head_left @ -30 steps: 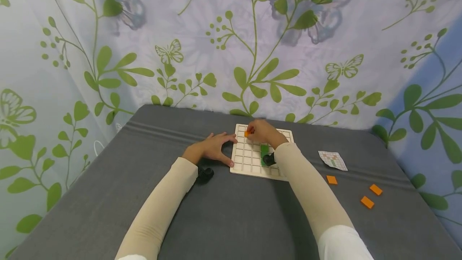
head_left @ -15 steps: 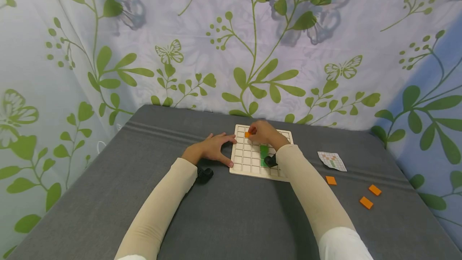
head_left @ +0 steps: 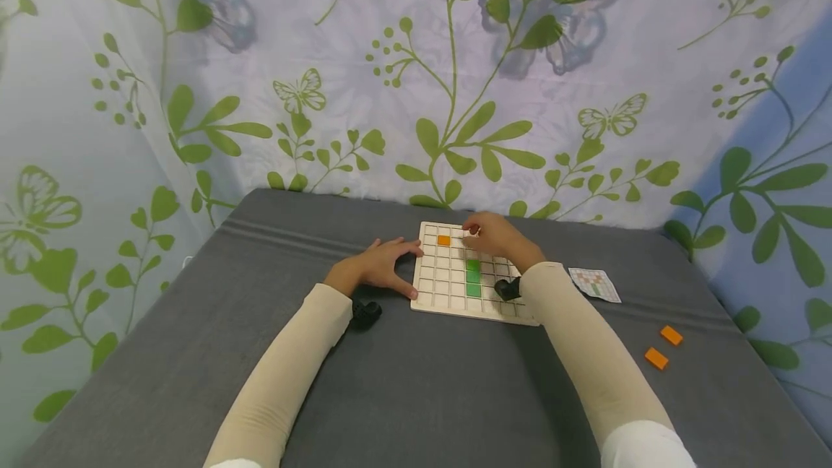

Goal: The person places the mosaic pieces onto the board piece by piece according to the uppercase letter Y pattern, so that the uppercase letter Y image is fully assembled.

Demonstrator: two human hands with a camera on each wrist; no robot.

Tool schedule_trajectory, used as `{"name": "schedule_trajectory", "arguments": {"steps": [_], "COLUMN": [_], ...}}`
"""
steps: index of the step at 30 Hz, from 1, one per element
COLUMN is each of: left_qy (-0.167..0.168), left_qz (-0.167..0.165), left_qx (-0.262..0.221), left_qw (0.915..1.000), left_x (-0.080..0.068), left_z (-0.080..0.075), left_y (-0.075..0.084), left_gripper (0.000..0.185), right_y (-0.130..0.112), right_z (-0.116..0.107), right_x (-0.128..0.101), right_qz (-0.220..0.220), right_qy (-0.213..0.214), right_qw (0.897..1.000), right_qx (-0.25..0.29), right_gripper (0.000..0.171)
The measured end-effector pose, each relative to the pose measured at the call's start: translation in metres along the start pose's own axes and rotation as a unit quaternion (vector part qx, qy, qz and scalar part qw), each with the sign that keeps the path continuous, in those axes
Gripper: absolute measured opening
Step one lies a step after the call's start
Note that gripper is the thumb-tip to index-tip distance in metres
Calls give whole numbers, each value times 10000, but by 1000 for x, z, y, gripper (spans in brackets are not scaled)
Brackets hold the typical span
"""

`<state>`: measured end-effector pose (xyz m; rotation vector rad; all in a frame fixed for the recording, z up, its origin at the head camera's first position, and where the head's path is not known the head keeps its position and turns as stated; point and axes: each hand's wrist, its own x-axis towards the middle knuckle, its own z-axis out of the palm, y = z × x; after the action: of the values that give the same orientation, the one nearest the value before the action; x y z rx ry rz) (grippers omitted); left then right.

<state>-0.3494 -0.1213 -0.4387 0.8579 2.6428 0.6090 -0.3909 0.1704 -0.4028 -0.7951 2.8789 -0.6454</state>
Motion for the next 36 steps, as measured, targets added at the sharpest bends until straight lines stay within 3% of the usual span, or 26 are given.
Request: {"name": "schedule_trajectory", "arguments": {"steps": [5, 12, 17, 21, 36], "left_qy": [30, 37, 67, -4, 38], "left_qz": [95, 123, 164, 182, 177], "left_qx": [-36, -120, -129, -150, -168], "left_qw": [9999, 9998, 9998, 9997, 9997], "left_x": [1, 1, 2, 5, 2], "left_z": [-1, -3, -6, -7, -7], "left_y": [0, -1, -2, -2, 2], "left_gripper": [89, 89, 89, 89, 89], "right_y": [30, 66, 85, 93, 119], "right_z": [-21, -40, -41, -37, -30], "right_x": [-46, -135, -195, -230, -252], "right_qz": [253, 634, 933, 1161, 741], "right_qy": [289, 657, 839, 853, 807], "right_qw": [9993, 9957, 9920, 9895, 9911], "right_qx": [19, -138, -160, -61, 758], "right_gripper": [35, 35, 38, 39, 35]}}
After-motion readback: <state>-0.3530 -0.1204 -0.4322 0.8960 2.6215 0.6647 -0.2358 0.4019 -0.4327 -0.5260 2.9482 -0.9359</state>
